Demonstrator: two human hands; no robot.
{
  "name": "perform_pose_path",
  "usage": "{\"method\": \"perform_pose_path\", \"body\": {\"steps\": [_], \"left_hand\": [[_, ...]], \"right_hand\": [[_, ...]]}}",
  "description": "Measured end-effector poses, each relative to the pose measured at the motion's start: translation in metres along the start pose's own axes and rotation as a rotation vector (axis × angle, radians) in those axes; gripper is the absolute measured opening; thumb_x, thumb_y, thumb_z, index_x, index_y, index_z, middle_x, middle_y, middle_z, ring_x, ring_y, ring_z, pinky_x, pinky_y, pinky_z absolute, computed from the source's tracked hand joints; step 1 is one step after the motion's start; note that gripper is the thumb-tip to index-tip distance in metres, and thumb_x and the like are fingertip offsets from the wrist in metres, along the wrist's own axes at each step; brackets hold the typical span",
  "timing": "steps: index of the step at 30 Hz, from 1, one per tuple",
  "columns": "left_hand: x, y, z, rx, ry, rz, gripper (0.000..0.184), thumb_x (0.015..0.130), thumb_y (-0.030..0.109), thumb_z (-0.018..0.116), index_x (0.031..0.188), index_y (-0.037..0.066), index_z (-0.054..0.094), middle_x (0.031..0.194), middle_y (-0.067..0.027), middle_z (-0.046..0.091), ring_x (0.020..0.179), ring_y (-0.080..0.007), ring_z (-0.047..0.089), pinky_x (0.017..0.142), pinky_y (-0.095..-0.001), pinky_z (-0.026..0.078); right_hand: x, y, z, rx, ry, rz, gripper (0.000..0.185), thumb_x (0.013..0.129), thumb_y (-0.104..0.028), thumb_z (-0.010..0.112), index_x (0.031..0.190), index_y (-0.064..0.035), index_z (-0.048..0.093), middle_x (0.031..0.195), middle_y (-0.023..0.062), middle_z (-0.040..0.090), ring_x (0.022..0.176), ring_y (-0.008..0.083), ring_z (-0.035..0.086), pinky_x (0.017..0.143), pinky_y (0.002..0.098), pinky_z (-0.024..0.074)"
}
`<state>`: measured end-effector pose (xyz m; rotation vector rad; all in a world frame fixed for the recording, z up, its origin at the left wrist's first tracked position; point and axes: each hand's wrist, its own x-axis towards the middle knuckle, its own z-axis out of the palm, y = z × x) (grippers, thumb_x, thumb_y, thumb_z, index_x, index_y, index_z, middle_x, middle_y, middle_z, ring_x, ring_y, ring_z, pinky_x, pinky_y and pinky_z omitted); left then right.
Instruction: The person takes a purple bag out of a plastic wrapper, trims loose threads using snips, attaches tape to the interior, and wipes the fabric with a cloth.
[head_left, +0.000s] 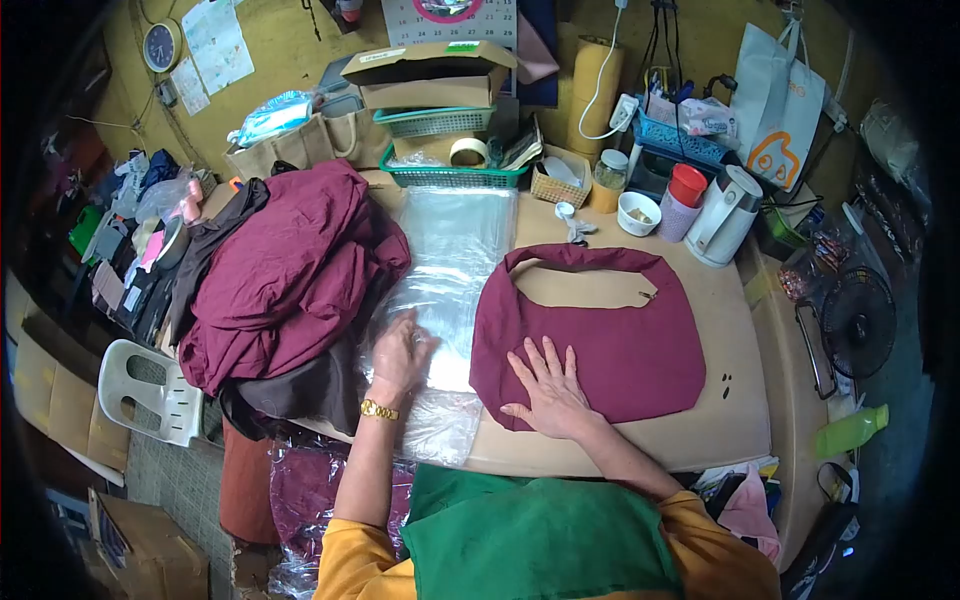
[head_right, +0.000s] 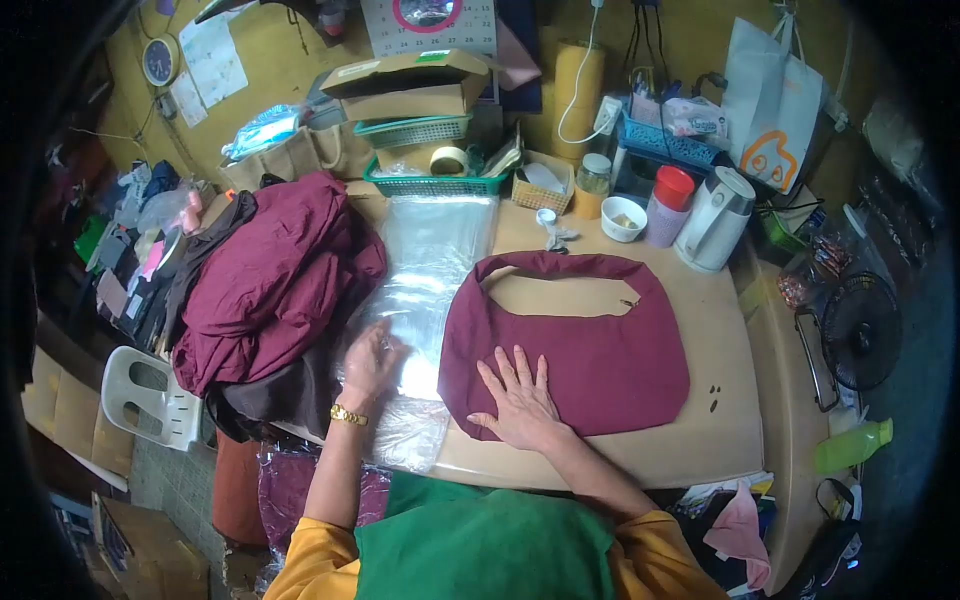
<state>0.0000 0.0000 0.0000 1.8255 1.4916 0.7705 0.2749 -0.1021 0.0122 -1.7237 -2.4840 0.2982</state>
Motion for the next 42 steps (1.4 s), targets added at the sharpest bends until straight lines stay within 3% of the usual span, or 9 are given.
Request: {"method": "perform_pose_path", "body": {"steps": [3, 11, 18, 20, 23, 27, 29, 37, 42], "left_hand": [[0.002, 0.012, 0.002, 0.555, 0.326, 0.437, 0.031, 0.081, 0.022, 0.073, 0.101, 0.001, 0.061, 0.117, -0.0222, 0.064, 0.111, -0.0385, 0.061, 0.094, -0.0496, 0.046], [0.013, 0.026, -0.002, -0.046, 0.295, 0.011, 0.016, 0.095, 0.012, 0.051, 0.1, 0.0, 0.06, 0.119, -0.0198, 0.065, 0.115, -0.0406, 0.058, 0.096, -0.0534, 0.043], [-0.008, 0.001, -0.006, 0.224, 0.44, 0.388, 0.018, 0.091, -0.003, 0.047, 0.102, 0.002, 0.06, 0.112, -0.016, 0.068, 0.106, -0.0294, 0.067, 0.085, -0.0346, 0.051], [-0.011, 0.011, -0.012, -0.039, 0.354, 0.038, 0.03, 0.09, -0.006, 0.048, 0.116, 0.002, 0.062, 0.108, -0.0164, 0.069, 0.107, -0.0186, 0.066, 0.089, -0.0281, 0.047], [-0.009, 0.025, -0.002, -0.249, 0.485, 0.217, 0.021, 0.09, -0.005, 0.047, 0.102, 0.001, 0.064, 0.11, -0.0131, 0.07, 0.1, -0.019, 0.069, 0.083, -0.0233, 0.048], [-0.013, 0.039, -0.021, 0.088, 0.276, -0.068, 0.027, 0.094, 0.002, 0.049, 0.119, 0.0, 0.061, 0.113, -0.0159, 0.069, 0.102, -0.0205, 0.068, 0.087, -0.0278, 0.049], [-0.008, 0.021, -0.022, 0.123, 0.376, 0.483, 0.041, 0.098, 0.01, 0.048, 0.139, 0.002, 0.047, 0.12, -0.0199, 0.064, 0.112, -0.0238, 0.064, 0.093, -0.0327, 0.048], [-0.032, -0.018, -0.023, 0.297, 0.445, 0.257, 0.044, 0.086, 0.007, 0.057, 0.129, -0.004, 0.051, 0.109, -0.0295, 0.064, 0.094, -0.0403, 0.066, 0.082, -0.043, 0.053], [-0.03, -0.005, -0.015, 0.092, 0.512, 0.054, 0.026, 0.091, 0.006, 0.051, 0.112, -0.002, 0.063, 0.091, -0.0234, 0.069, 0.082, -0.0384, 0.069, 0.07, -0.0421, 0.054]], "right_hand": [[0.004, 0.0, -0.002, -0.007, -0.005, 0.005, 0.084, 0.09, -0.062, 0.048, 0.153, -0.0108, 0.024, 0.159, 0.0201, 0.011, 0.147, 0.0407, 0.003, 0.115, 0.0641, 0.0016], [0.0, 0.0, 0.0, 0.007, 0.016, 0.002, 0.084, 0.09, -0.061, 0.049, 0.153, -0.0106, 0.024, 0.159, 0.0204, 0.012, 0.147, 0.0412, 0.003, 0.114, 0.0647, 0.0025], [-0.001, -0.004, -0.003, 0.025, -0.045, 0.011, 0.085, 0.091, -0.061, 0.048, 0.154, -0.0102, 0.019, 0.16, 0.02, 0.008, 0.148, 0.0406, 0.0, 0.114, 0.0656, -0.0011], [-0.004, -0.009, 0.0, -0.017, 0.146, -0.023, 0.076, 0.089, -0.047, 0.059, 0.145, -0.002, 0.035, 0.153, 0.0223, 0.027, 0.144, 0.0421, 0.019, 0.113, 0.063, 0.014], [0.01, -0.041, -0.012, 0.371, 0.38, -0.436, 0.052, 0.081, -0.021, 0.064, 0.125, 0.0053, 0.051, 0.133, 0.0227, 0.047, 0.129, 0.0415, 0.041, 0.105, 0.058, 0.0313], [0.048, -0.109, 0.008, 0.662, 0.075, -0.603, 0.036, 0.072, 0.001, 0.055, 0.108, 0.0079, 0.057, 0.121, 0.0255, 0.053, 0.12, 0.043, 0.048, 0.102, 0.0554, 0.0362], [0.091, -0.119, 0.032, 0.229, 0.2, -0.427, 0.042, 0.077, -0.005, 0.054, 0.116, 0.0101, 0.055, 0.131, 0.0279, 0.049, 0.129, 0.0438, 0.042, 0.111, 0.0554, 0.0281], [0.15, -0.123, 0.027, 0.294, 0.21, -0.283, 0.076, 0.091, -0.029, 0.048, 0.151, 0.0027, 0.014, 0.157, 0.0253, 0.017, 0.147, 0.0403, 0.013, 0.114, 0.0649, 0.0058], [0.151, -0.116, 0.035, 0.244, 0.146, -0.229, 0.07, 0.092, -0.037, 0.046, 0.148, -0.0003, 0.027, 0.155, 0.0226, 0.025, 0.145, 0.0386, 0.019, 0.114, 0.0651, 0.0045]]}}
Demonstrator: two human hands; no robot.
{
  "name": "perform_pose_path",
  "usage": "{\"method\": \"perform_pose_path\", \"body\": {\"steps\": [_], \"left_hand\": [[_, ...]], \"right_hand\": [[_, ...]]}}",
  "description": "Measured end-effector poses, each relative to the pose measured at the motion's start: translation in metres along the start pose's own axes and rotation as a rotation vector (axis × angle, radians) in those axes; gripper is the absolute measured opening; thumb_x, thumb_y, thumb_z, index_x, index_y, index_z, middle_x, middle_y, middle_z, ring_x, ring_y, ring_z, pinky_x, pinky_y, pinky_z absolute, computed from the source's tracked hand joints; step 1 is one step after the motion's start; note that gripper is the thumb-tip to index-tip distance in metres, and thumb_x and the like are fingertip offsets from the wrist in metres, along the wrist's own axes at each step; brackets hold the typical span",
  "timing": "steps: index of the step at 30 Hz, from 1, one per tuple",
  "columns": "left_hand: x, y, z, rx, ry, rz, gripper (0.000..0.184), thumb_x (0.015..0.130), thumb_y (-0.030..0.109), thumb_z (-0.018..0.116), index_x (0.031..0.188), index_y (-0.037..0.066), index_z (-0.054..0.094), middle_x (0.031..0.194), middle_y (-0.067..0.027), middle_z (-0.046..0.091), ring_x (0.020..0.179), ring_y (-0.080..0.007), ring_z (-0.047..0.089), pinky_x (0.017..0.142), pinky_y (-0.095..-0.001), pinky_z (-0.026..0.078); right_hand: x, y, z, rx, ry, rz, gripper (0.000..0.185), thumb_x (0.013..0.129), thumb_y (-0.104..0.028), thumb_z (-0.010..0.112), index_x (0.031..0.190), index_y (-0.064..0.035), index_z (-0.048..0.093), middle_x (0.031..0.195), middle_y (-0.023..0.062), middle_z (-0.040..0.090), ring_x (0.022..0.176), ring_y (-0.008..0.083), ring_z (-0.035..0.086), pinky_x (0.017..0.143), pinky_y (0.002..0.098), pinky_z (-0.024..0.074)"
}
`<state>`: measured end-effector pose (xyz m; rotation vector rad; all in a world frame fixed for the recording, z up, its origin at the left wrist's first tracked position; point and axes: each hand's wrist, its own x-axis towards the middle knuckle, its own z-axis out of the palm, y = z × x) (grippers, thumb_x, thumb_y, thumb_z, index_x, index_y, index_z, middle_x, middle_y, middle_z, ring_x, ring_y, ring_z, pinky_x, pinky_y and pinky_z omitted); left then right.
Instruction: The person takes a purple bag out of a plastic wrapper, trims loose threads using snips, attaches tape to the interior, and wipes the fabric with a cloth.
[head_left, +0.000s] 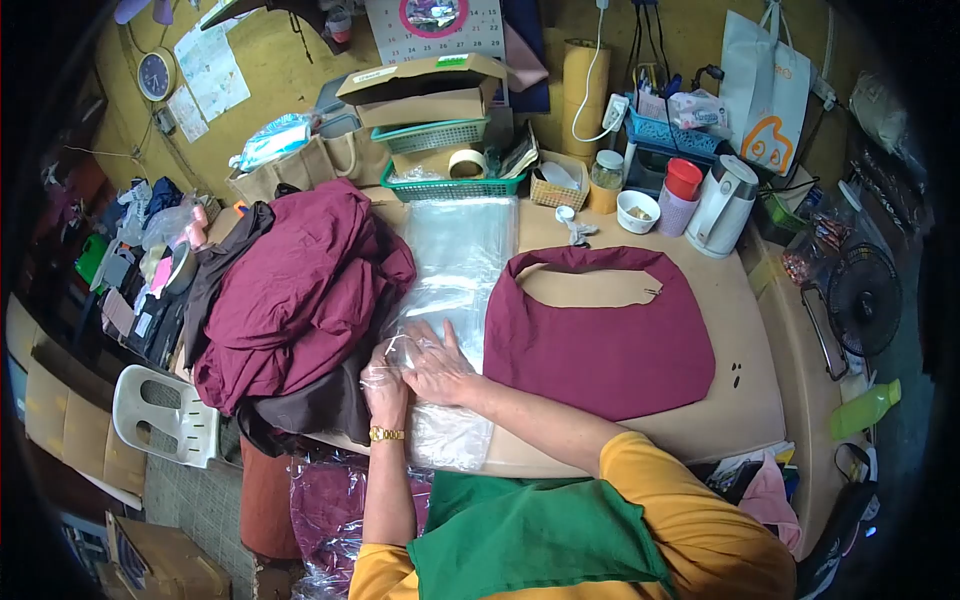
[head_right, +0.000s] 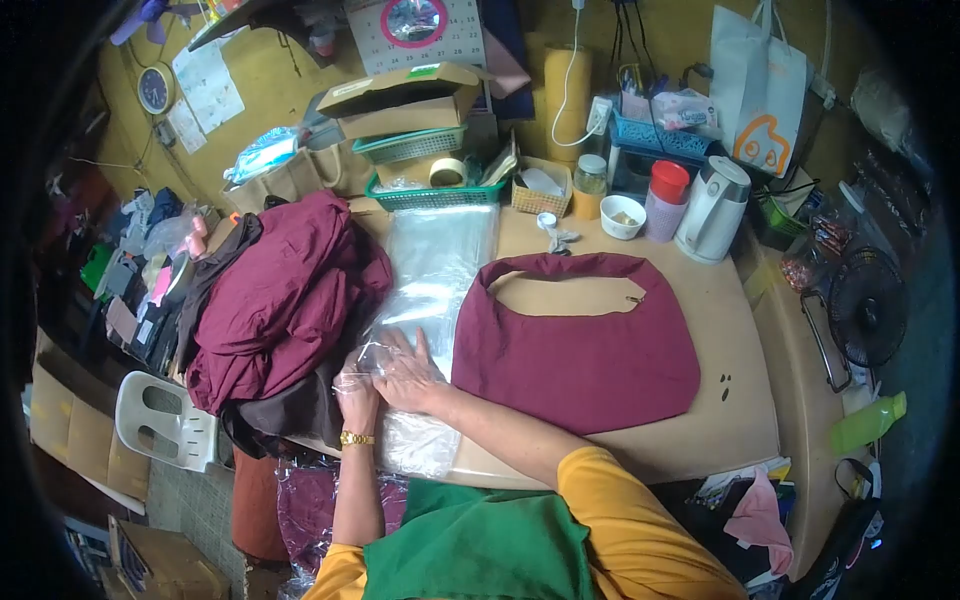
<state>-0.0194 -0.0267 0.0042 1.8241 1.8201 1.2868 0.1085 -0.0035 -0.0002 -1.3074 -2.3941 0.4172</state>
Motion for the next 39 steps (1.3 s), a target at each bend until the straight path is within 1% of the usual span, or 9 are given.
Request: {"method": "perform_pose_path", "body": {"steps": [5, 11, 16, 21, 27, 29, 33, 36, 39], "left_hand": [[0.0, -0.028, 0.011, -0.227, 0.137, -0.017, 0.03, 0.097, 0.008, 0.043, 0.116, -0.003, 0.062, 0.106, -0.0219, 0.068, 0.099, -0.0301, 0.067, 0.084, -0.0373, 0.052], [-0.023, -0.018, 0.007, -1.129, 0.23, -0.477, 0.033, 0.099, 0.008, 0.043, 0.127, -0.006, 0.054, 0.124, -0.0141, 0.062, 0.115, -0.0259, 0.058, 0.095, -0.0375, 0.049], [-0.055, 0.002, -0.032, -0.383, -0.083, -0.383, 0.028, 0.098, -0.001, 0.038, 0.117, -0.014, 0.054, 0.093, -0.0196, 0.068, 0.079, -0.0217, 0.072, 0.065, -0.0282, 0.058], [-0.061, 0.004, -0.037, -0.33, -0.056, -0.48, 0.025, 0.095, -0.001, 0.041, 0.109, -0.012, 0.059, 0.073, -0.014, 0.068, 0.074, -0.0204, 0.071, 0.062, -0.0309, 0.055], [-0.055, -0.009, -0.05, 0.234, -0.134, -0.06, 0.017, 0.09, 0.003, 0.049, 0.088, -0.004, 0.064, 0.071, -0.0235, 0.065, 0.07, -0.0359, 0.067, 0.063, -0.044, 0.052], [-0.053, 0.006, -0.06, 0.209, -0.262, -0.042, 0.016, 0.091, 0.006, 0.051, 0.087, -0.002, 0.064, 0.075, -0.0241, 0.066, 0.07, -0.0378, 0.066, 0.063, -0.0439, 0.052], [-0.045, 0.056, -0.108, -0.473, 0.059, -0.04, 0.035, 0.104, 0.019, 0.043, 0.079, 0.001, 0.06, 0.066, -0.0059, 0.064, 0.059, -0.0117, 0.059, 0.059, -0.0257, 0.047], [-0.049, 0.094, -0.208, -0.769, 0.325, 0.087, 0.025, 0.105, 0.019, 0.043, 0.087, 0.004, 0.054, 0.073, -0.009, 0.063, 0.063, -0.0122, 0.058, 0.063, -0.0248, 0.047], [-0.061, 0.122, -0.238, -0.536, -0.152, -0.179, 0.02, 0.099, 0.01, 0.051, 0.091, -0.003, 0.063, 0.079, -0.0109, 0.065, 0.074, -0.0151, 0.064, 0.073, -0.0267, 0.052]], "right_hand": [[-0.008, -0.01, -0.014, -0.084, -0.036, -0.05, 0.067, 0.092, -0.045, 0.045, 0.148, -0.0101, 0.032, 0.154, 0.023, 0.026, 0.146, 0.0391, 0.016, 0.114, 0.0658, 0.0034], [-0.008, -0.017, -0.011, -0.121, -0.033, -0.097, 0.073, 0.09, -0.039, 0.052, 0.15, -0.0061, 0.025, 0.155, 0.019, 0.027, 0.145, 0.0379, 0.02, 0.113, 0.0665, 0.0053], [-0.004, -0.01, -0.007, -0.134, -0.054, -0.127, 0.071, 0.09, -0.036, 0.051, 0.15, -0.006, 0.026, 0.156, 0.0177, 0.026, 0.147, 0.0363, 0.017, 0.111, 0.0694, 0.0037], [-0.009, -0.014, 0.003, -0.026, -0.068, -0.125, 0.061, 0.092, -0.034, 0.049, 0.147, -0.0122, 0.035, 0.157, 0.017, 0.024, 0.148, 0.0358, 0.013, 0.11, 0.0709, 0.0017], [-0.039, -0.032, -0.001, 0.108, -0.215, -0.044, 0.041, 0.098, -0.035, 0.044, 0.13, -0.018, 0.061, 0.159, 0.0162, 0.018, 0.148, 0.0365, 0.009, 0.111, 0.0695, -0.0001], [-0.033, -0.018, -0.002, 0.037, -0.114, -0.077, 0.038, 0.097, -0.033, 0.043, 0.125, -0.0173, 0.063, 0.157, 0.0174, 0.022, 0.147, 0.0398, 0.012, 0.112, 0.0689, 0.0023], [-0.018, -0.015, -0.014, 0.015, -0.207, -0.017, 0.042, 0.099, -0.031, 0.035, 0.127, -0.0141, 0.062, 0.158, 0.0163, 0.019, 0.148, 0.037, 0.008, 0.114, 0.0662, -0.0011], [-0.015, -0.022, -0.02, -0.001, -0.277, 0.026, 0.045, 0.1, -0.032, 0.033, 0.129, -0.0123, 0.061, 0.158, 0.0162, 0.018, 0.148, 0.0364, 0.006, 0.114, 0.0658, -0.0027], [-0.013, -0.025, -0.011, 0.011, -0.256, -0.023, 0.045, 0.099, -0.031, 0.033, 0.128, -0.0097, 0.06, 0.158, 0.0165, 0.019, 0.148, 0.0368, 0.005, 0.113, 0.0673, -0.0027]]}}
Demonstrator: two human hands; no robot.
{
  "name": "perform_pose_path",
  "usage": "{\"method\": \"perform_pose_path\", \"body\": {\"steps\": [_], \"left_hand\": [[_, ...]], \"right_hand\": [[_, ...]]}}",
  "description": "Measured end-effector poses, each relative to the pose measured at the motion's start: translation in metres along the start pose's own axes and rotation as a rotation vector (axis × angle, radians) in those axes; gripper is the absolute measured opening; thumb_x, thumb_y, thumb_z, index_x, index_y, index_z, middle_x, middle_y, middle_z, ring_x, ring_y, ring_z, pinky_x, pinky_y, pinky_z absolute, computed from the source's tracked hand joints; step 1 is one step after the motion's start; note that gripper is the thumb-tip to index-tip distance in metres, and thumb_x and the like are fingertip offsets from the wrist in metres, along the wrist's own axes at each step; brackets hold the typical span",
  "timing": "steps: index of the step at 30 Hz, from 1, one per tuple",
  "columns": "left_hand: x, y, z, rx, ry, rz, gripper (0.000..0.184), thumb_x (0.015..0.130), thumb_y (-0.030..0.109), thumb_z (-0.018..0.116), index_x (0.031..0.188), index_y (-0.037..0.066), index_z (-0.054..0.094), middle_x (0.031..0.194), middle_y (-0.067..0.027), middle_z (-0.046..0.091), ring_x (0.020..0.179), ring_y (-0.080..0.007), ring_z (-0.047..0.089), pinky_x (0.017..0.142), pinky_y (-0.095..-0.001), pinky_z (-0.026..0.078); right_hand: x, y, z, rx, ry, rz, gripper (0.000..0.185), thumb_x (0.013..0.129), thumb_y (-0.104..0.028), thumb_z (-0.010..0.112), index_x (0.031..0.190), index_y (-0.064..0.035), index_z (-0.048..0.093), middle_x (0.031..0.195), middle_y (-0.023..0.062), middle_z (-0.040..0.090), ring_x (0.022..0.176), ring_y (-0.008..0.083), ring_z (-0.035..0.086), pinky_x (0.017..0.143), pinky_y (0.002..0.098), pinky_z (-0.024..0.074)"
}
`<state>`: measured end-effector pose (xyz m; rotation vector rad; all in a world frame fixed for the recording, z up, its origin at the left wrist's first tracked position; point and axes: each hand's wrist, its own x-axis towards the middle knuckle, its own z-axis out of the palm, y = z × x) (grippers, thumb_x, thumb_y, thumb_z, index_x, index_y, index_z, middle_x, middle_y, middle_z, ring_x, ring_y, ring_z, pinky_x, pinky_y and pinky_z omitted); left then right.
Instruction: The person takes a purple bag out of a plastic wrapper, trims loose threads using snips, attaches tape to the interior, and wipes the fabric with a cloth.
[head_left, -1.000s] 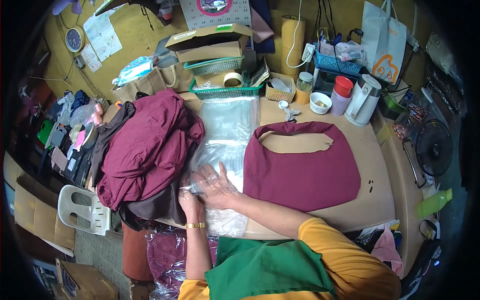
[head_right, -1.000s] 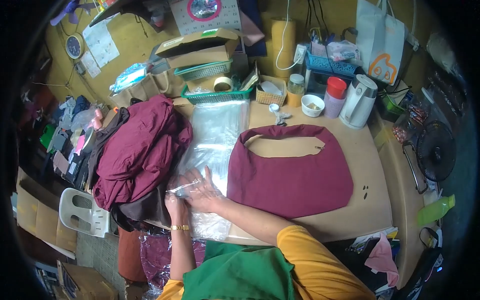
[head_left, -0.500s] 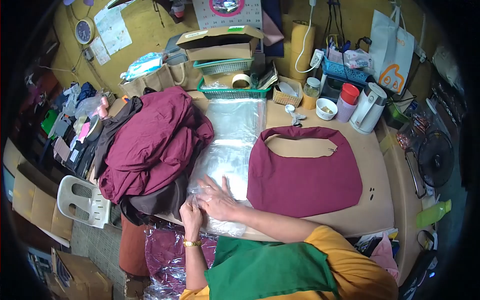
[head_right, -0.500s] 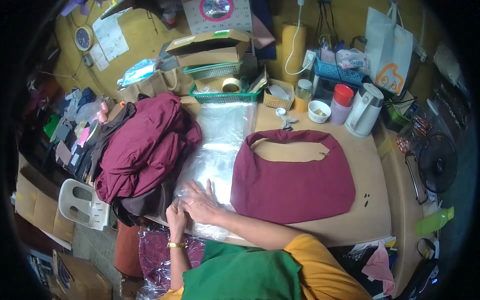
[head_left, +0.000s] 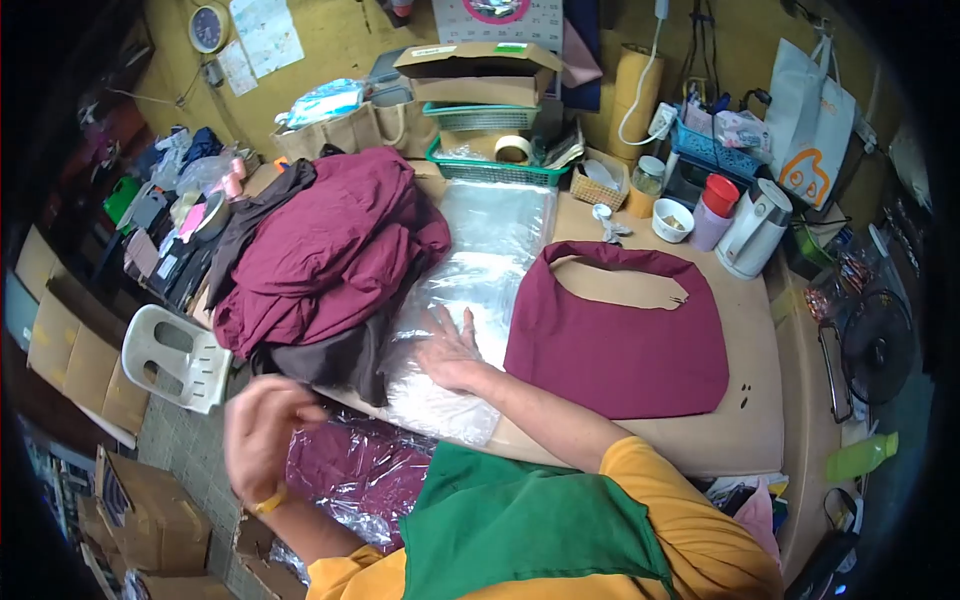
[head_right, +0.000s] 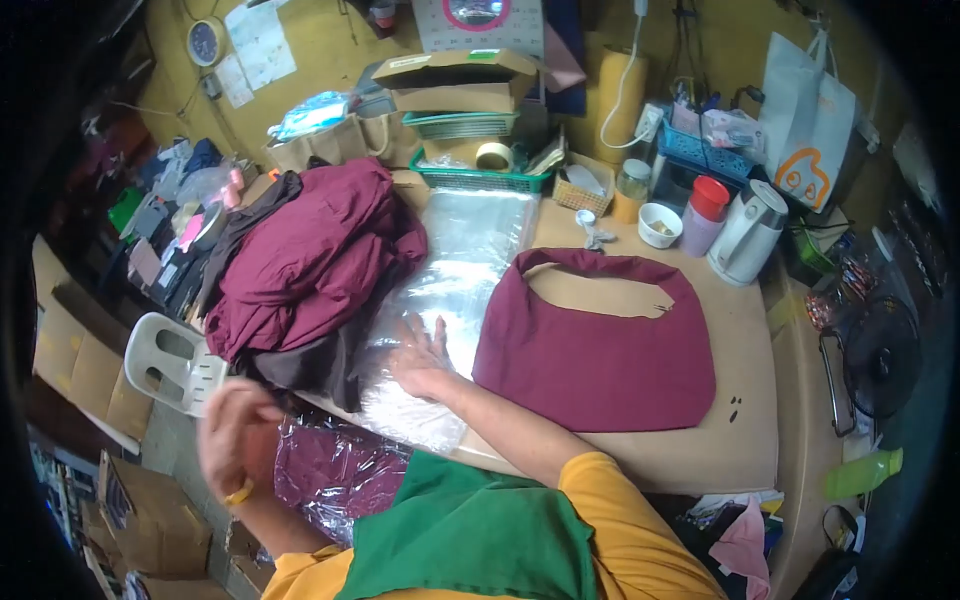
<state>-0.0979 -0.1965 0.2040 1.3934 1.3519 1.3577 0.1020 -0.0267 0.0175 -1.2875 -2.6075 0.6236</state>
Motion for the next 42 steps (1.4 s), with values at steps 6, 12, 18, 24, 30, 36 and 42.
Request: {"method": "perform_pose_path", "body": {"steps": [6, 12, 18, 24, 30, 36, 42], "left_hand": [[0.051, -0.164, 0.094, 0.673, -0.102, 0.032, 0.038, 0.087, 0.012, 0.064, 0.12, -0.008, 0.057, 0.111, -0.0223, 0.065, 0.101, -0.0364, 0.063, 0.089, -0.0402, 0.05], [0.075, -0.195, 0.127, 0.803, 0.513, 0.376, 0.057, 0.083, 0.021, 0.07, 0.127, -0.008, 0.048, 0.098, -0.0255, 0.061, 0.089, -0.0417, 0.061, 0.081, -0.0458, 0.049], [0.08, -0.181, 0.118, 0.816, 0.367, 0.029, 0.045, 0.082, 0.031, 0.073, 0.112, -0.001, 0.06, 0.077, -0.0176, 0.066, 0.072, -0.0337, 0.066, 0.064, -0.0444, 0.049], [0.084, -0.197, 0.101, 0.971, 0.265, 0.123, 0.028, 0.086, 0.026, 0.068, 0.083, -0.001, 0.063, 0.071, -0.0219, 0.064, 0.07, -0.0411, 0.064, 0.062, -0.0469, 0.049], [0.048, -0.2, 0.11, 0.85, 0.218, 0.168, 0.023, 0.085, 0.015, 0.066, 0.072, -0.002, 0.057, 0.065, -0.023, 0.059, 0.063, -0.0419, 0.059, 0.059, -0.0474, 0.045], [0.012, -0.135, 0.083, 0.402, 0.234, 0.179, 0.024, 0.09, 0.008, 0.066, 0.071, 0.001, 0.052, 0.058, -0.0039, 0.052, 0.052, -0.0097, 0.048, 0.049, -0.0286, 0.038], [-0.036, -0.035, -0.043, 0.253, 0.942, 0.406, 0.011, 0.097, 0.016, 0.057, 0.092, 0.006, 0.055, 0.079, 0.0017, 0.053, 0.069, -0.005, 0.05, 0.06, -0.0213, 0.042]], "right_hand": [[0.001, 0.008, 0.026, 0.038, 0.23, -0.109, 0.043, 0.097, -0.029, 0.038, 0.127, -0.007, 0.06, 0.155, 0.0177, 0.027, 0.146, 0.0382, 0.016, 0.111, 0.0703, 0.0029], [-0.001, 0.019, 0.035, 0.032, 0.352, -0.122, 0.041, 0.096, -0.025, 0.041, 0.128, -0.0084, 0.059, 0.154, 0.0152, 0.033, 0.143, 0.0352, 0.027, 0.109, 0.0702, 0.0117], [-0.003, 0.018, 0.031, -0.004, 0.358, -0.142, 0.037, 0.093, -0.024, 0.046, 0.121, -0.0046, 0.062, 0.147, 0.0166, 0.041, 0.141, 0.0365, 0.03, 0.11, 0.0694, 0.0123], [-0.006, 0.015, 0.036, 0.006, 0.457, -0.141, 0.036, 0.093, -0.025, 0.046, 0.119, -0.0047, 0.062, 0.148, 0.0169, 0.04, 0.144, 0.038, 0.022, 0.111, 0.0695, 0.0068], [-0.004, 0.011, 0.015, -0.046, 0.083, -0.041, 0.043, 0.096, -0.031, 0.042, 0.136, -0.0169, 0.054, 0.157, 0.0135, 0.024, 0.149, 0.0342, 0.008, 0.113, 0.0665, -0.0041], [0.011, -0.001, -0.027, -0.142, -0.23, 0.055, 0.046, 0.098, -0.037, 0.037, 0.143, -0.031, 0.046, 0.163, 0.0107, 0.009, 0.15, 0.0345, -0.002, 0.111, 0.0689, -0.0061], [0.028, 0.005, -0.016, -0.139, -0.215, 0.066, 0.049, 0.097, -0.046, 0.039, 0.145, -0.0401, 0.041, 0.163, 0.0105, 0.009, 0.149, 0.0371, -0.004, 0.108, 0.0738, -0.0062]]}}
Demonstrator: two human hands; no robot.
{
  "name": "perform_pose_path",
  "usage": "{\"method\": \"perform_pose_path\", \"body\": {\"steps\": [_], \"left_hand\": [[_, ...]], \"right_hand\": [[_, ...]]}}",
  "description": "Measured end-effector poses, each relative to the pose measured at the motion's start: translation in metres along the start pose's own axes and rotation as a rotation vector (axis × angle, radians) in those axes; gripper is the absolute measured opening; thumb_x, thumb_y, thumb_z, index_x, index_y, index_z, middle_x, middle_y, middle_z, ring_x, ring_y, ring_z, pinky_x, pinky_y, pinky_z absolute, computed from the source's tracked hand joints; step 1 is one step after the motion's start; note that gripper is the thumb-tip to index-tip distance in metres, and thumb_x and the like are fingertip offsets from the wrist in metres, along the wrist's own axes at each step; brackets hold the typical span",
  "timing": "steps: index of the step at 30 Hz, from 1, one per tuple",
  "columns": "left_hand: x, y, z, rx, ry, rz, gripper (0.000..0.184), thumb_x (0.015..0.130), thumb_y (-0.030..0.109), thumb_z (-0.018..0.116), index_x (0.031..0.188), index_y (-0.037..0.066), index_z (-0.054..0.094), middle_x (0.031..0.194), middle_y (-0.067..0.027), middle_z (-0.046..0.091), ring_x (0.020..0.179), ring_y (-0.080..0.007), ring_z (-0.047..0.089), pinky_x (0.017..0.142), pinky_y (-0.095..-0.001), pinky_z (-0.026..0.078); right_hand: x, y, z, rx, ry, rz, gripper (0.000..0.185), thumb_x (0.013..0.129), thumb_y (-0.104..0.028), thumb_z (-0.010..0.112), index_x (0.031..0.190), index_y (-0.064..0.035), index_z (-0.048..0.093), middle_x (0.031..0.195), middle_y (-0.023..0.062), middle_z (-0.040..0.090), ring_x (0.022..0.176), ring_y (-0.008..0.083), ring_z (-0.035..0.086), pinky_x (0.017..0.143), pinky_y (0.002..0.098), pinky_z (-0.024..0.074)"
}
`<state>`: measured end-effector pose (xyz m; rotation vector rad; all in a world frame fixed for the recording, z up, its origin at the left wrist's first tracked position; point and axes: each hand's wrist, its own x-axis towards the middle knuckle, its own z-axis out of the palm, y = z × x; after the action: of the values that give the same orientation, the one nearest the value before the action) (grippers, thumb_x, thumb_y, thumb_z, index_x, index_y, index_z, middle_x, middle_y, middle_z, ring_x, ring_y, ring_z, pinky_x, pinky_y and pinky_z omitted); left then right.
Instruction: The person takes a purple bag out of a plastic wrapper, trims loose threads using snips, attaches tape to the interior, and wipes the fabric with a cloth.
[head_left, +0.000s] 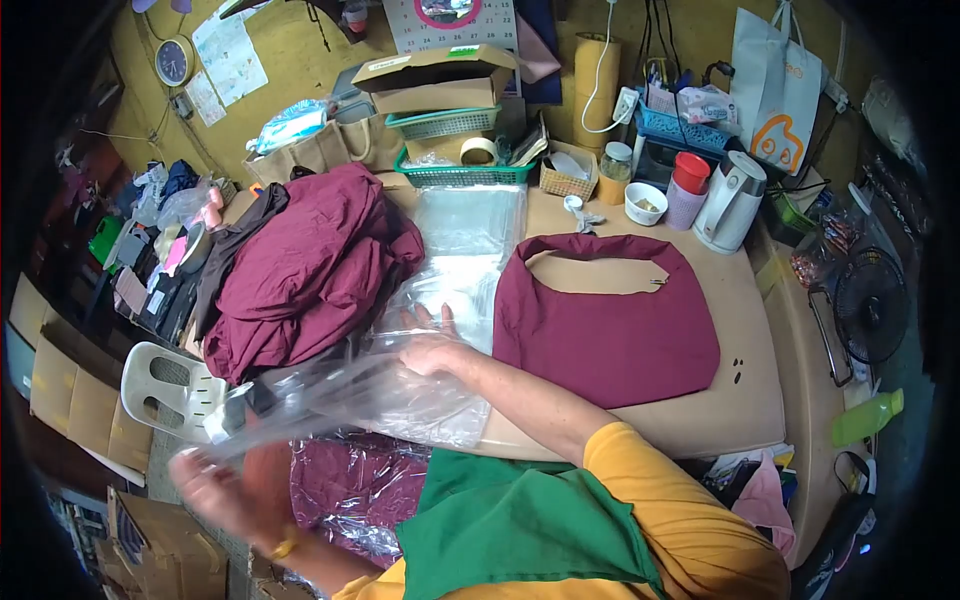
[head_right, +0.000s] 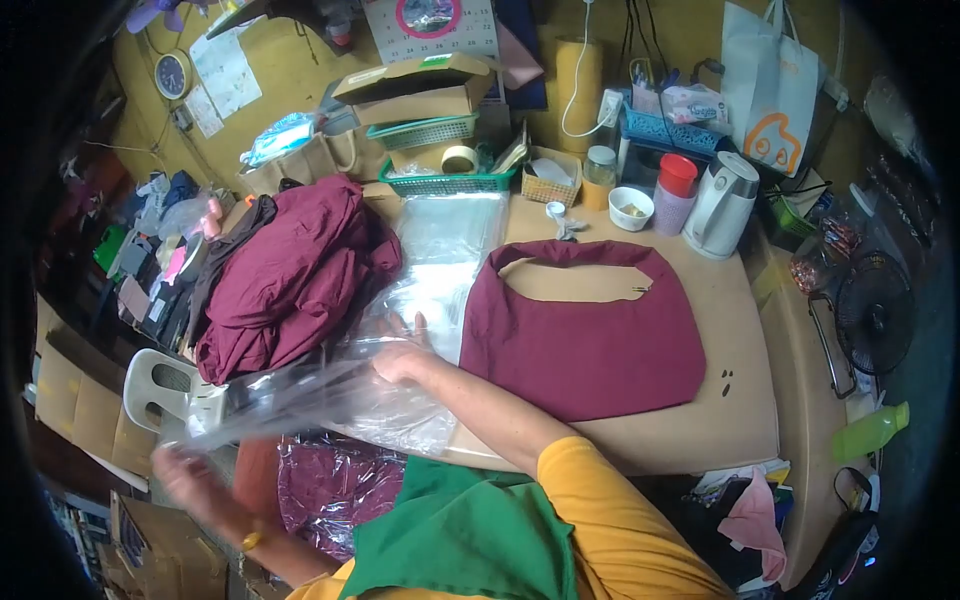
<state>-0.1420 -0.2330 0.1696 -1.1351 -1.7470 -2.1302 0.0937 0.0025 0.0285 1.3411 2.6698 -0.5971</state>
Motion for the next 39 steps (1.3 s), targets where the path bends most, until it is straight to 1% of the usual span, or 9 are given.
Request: {"method": "perform_pose_path", "body": {"steps": [4, 6, 9, 14, 20, 24, 27, 35, 39], "left_hand": [[0.048, 0.021, -0.129, 0.656, 0.467, 0.568, 0.012, 0.089, 0.012, 0.06, 0.089, 0.0, 0.061, 0.075, -0.004, 0.059, 0.065, -0.0147, 0.057, 0.061, -0.0301, 0.049], [0.07, 0.035, -0.158, 0.868, 0.633, 0.746, 0.012, 0.087, 0.011, 0.063, 0.085, 0.0, 0.06, 0.073, -0.0057, 0.059, 0.064, -0.0174, 0.058, 0.059, -0.0325, 0.05], [0.04, 0.022, -0.084, 0.717, 0.263, 0.907, 0.016, 0.083, 0.011, 0.067, 0.094, 0.001, 0.06, 0.077, -0.0087, 0.06, 0.067, -0.0221, 0.06, 0.06, -0.0339, 0.049], [-0.115, 0.03, 0.122, 0.014, -0.949, 0.668, 0.02, 0.078, 0.011, 0.072, 0.092, 0.004, 0.06, 0.074, -0.0141, 0.058, 0.061, -0.034, 0.058, 0.054, -0.0385, 0.046], [-0.185, 0.075, 0.179, -0.197, -1.532, 0.26, 0.025, 0.088, 0.014, 0.068, 0.11, 0.003, 0.064, 0.092, -0.0173, 0.068, 0.071, -0.0312, 0.067, 0.06, -0.0376, 0.053], [-0.19, 0.087, 0.205, -0.352, -1.488, 0.167, 0.039, 0.089, 0.013, 0.067, 0.126, 0.006, 0.059, 0.112, -0.0192, 0.064, 0.092, -0.0333, 0.067, 0.078, -0.0376, 0.054], [-0.2, 0.049, 0.232, 0.05, -1.436, 0.581, 0.061, 0.087, 0.024, 0.067, 0.141, 0.009, 0.044, 0.149, -0.0201, 0.035, 0.14, -0.0386, 0.03, 0.113, -0.0551, 0.022], [-0.176, 0.01, 0.227, 0.349, -1.522, 0.534, 0.095, 0.078, 0.058, 0.069, 0.151, 0.012, 0.03, 0.16, -0.0161, 0.018, 0.148, -0.0404, 0.009, 0.11, -0.0703, 0.005], [-0.17, 0.028, 0.249, 0.196, -1.36, 0.634, 0.065, 0.083, 0.047, 0.069, 0.133, 0.008, 0.053, 0.128, -0.0189, 0.059, 0.127, -0.0369, 0.049, 0.105, -0.0617, 0.031]], "right_hand": [[-0.022, -0.007, -0.001, 0.044, -0.014, -0.109, 0.048, 0.097, -0.043, 0.042, 0.144, -0.0352, 0.043, 0.159, 0.0122, 0.023, 0.149, 0.0389, 0.003, 0.105, 0.079, 0.003], [-0.051, -0.02, 0.004, 0.255, 0.041, -0.327, 0.043, 0.097, -0.038, 0.049, 0.138, -0.025, 0.053, 0.148, 0.0144, 0.042, 0.143, 0.0365, 0.028, 0.109, 0.068, 0.023], [-0.091, -0.031, -0.01, 0.755, 0.168, -0.639, 0.049, 0.097, -0.046, 0.053, 0.12, -0.0036, 0.063, 0.117, 0.0123, 0.065, 0.111, 0.0253, 0.061, 0.096, 0.0348, 0.0452], [-0.148, -0.007, -0.026, 1.374, 0.144, -0.614, 0.043, 0.097, -0.038, 0.059, 0.107, 0.0026, 0.066, 0.105, 0.0093, 0.068, 0.095, 0.0104, 0.059, 0.082, 0.0302, 0.0485], [-0.225, 0.113, 0.008, 1.296, 0.798, 0.022, 0.02, 0.095, -0.015, 0.058, 0.091, 0.0022, 0.067, 0.084, 0.0061, 0.07, 0.077, 0.0091, 0.062, 0.07, 0.0258, 0.0496], [-0.255, 0.174, 0.058, 1.418, 0.859, 0.291, 0.02, 0.098, -0.014, 0.051, 0.093, -0.0004, 0.065, 0.083, 0.0052, 0.067, 0.073, 0.0106, 0.062, 0.072, 0.0258, 0.0505], [-0.235, 0.152, 0.08, 1.544, 0.749, 0.259, 0.02, 0.099, -0.018, 0.052, 0.096, -0.0016, 0.063, 0.089, 0.0053, 0.067, 0.078, 0.0107, 0.061, 0.074, 0.0265, 0.0503], [-0.211, 0.097, 0.065, 1.731, 0.741, 0.025, 0.01, 0.084, 0.005, 0.048, 0.089, -0.0009, 0.055, 0.083, 0.0059, 0.063, 0.078, 0.0117, 0.063, 0.074, 0.0271, 0.053], [-0.211, 0.11, 0.055, 1.793, 0.667, -0.112, 0.008, 0.085, 0.003, 0.055, 0.089, -0.0043, 0.054, 0.073, -0.0004, 0.053, 0.069, 0.007, 0.053, 0.059, 0.023, 0.0409]]}}
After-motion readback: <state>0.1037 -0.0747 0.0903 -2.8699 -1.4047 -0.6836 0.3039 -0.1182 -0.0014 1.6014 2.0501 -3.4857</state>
